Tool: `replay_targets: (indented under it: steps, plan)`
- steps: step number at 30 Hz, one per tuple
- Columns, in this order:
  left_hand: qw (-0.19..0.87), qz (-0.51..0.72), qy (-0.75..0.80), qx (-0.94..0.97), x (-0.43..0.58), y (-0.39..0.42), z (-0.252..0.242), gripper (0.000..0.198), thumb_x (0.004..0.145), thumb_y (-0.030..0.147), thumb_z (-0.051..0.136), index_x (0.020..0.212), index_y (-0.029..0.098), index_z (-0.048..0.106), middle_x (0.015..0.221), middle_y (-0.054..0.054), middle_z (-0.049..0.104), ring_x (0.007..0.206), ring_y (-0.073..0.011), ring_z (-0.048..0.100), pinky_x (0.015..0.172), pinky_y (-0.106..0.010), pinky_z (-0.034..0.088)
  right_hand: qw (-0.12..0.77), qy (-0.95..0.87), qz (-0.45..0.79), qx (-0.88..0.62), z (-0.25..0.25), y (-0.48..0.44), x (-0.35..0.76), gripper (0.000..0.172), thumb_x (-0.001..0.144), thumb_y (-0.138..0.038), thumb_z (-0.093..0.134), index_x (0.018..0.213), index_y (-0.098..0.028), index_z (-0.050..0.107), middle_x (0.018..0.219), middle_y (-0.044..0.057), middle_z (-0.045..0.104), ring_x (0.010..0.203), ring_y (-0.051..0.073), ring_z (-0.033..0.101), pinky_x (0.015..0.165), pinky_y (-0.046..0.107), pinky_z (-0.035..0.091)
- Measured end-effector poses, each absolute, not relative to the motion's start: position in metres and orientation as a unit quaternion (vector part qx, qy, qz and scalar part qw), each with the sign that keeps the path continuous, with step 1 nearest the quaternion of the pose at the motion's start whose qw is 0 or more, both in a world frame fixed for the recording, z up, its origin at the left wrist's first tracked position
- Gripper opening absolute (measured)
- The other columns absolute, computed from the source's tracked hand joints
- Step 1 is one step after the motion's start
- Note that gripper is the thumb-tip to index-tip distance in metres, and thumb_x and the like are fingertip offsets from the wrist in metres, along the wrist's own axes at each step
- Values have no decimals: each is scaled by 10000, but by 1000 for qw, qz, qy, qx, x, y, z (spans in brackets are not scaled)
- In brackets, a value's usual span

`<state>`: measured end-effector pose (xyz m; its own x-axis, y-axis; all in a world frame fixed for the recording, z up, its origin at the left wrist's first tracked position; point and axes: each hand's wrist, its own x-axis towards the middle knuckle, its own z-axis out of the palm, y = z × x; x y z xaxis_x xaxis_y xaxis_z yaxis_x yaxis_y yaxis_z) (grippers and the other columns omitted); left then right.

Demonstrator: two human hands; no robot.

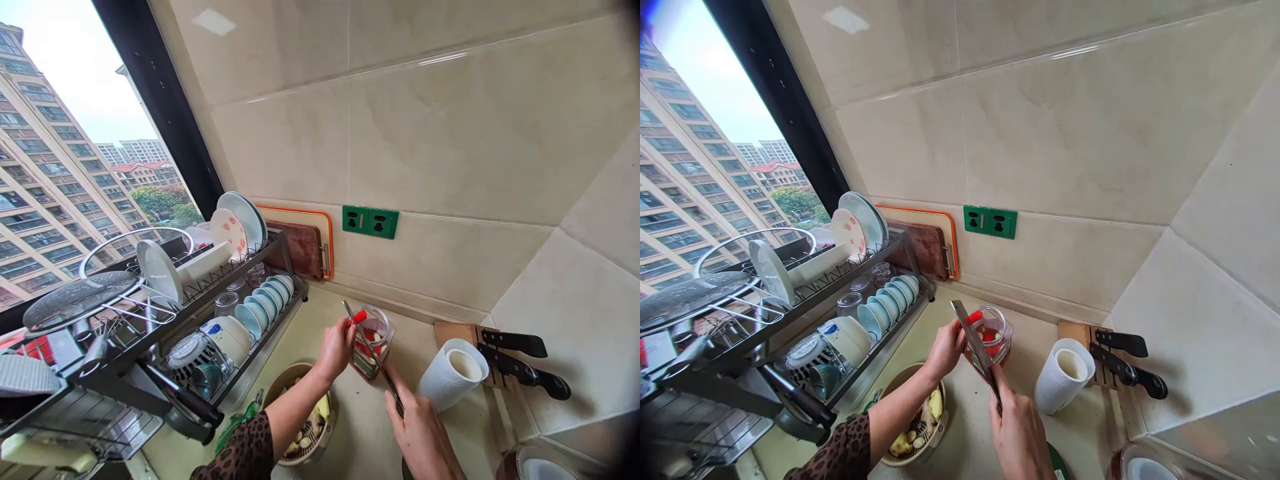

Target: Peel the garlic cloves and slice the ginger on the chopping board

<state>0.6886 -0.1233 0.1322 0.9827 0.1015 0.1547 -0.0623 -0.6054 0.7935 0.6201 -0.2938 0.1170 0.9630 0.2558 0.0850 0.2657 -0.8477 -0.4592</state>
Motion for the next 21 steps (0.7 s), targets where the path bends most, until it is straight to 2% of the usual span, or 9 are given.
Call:
replay_targets:
  steps: [6, 13, 18, 21]
  plan:
    - [441, 103, -14, 892, 684, -128, 127, 254, 890, 284, 371, 783, 173, 574, 679, -25, 635, 588, -127, 539, 560, -212, 338, 236, -116, 7, -965, 123, -289, 625, 438, 895, -150, 343, 1312, -166, 477, 694, 81, 730, 615, 218, 690, 493, 238, 381]
    - [448, 120, -38, 885, 682, -129, 117, 249, 899, 306, 370, 765, 186, 542, 609, 6, 582, 525, -111, 484, 531, -206, 316, 258, -106, 11, -960, 133, -276, 649, 422, 886, -159, 374, 1288, -183, 501, 780, 89, 740, 716, 227, 698, 538, 242, 399]
    - [446, 118, 24, 887, 696, -115, 109, 334, 882, 406, 398, 683, 185, 549, 504, 25, 519, 483, -111, 453, 504, -211, 292, 308, -124, -6, -943, 127, -282, 651, 430, 889, -172, 345, 1293, -165, 493, 870, 103, 738, 767, 214, 694, 605, 239, 430]
    - [451, 104, 39, 886, 704, -108, 105, 326, 875, 385, 400, 649, 183, 522, 499, 23, 516, 483, -113, 446, 502, -213, 286, 304, -120, -5, -945, 124, -288, 642, 424, 895, -203, 335, 1274, -139, 512, 852, 119, 737, 742, 231, 693, 594, 253, 430]
